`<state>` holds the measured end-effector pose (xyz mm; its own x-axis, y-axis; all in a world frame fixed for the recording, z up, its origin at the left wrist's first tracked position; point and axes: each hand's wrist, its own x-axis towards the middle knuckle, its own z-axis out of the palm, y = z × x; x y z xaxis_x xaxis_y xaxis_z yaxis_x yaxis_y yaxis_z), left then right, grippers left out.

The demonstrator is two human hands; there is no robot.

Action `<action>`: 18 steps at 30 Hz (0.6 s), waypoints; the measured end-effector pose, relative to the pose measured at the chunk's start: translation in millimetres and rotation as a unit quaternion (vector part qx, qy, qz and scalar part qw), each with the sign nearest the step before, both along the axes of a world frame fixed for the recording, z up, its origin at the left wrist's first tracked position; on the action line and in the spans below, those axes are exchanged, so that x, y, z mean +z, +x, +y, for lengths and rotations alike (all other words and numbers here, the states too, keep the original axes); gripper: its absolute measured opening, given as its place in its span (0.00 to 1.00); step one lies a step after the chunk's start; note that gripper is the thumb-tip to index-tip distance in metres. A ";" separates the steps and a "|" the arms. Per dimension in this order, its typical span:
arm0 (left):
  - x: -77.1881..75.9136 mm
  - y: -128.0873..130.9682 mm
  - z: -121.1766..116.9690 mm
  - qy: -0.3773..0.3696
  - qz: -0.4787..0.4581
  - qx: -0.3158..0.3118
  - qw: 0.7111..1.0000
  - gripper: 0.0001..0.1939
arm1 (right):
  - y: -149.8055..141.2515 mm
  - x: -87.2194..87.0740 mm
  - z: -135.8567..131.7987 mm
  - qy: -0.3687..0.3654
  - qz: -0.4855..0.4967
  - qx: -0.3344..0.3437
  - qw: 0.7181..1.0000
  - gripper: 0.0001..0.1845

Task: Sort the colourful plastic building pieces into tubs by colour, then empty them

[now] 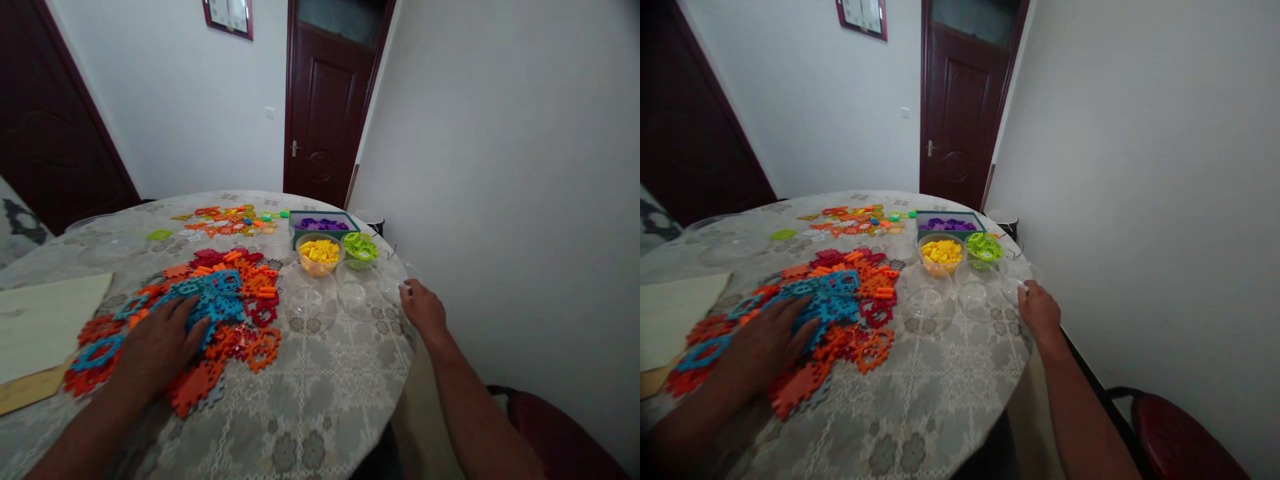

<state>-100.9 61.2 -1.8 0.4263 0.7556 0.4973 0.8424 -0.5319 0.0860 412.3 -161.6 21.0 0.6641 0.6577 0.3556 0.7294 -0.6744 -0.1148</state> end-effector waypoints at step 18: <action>12.3 34.5 17.8 -0.079 0.027 0.078 0.993 0.31 | -272.8 -4.0 90.9 -0.037 0.080 0.614 0.784 0.18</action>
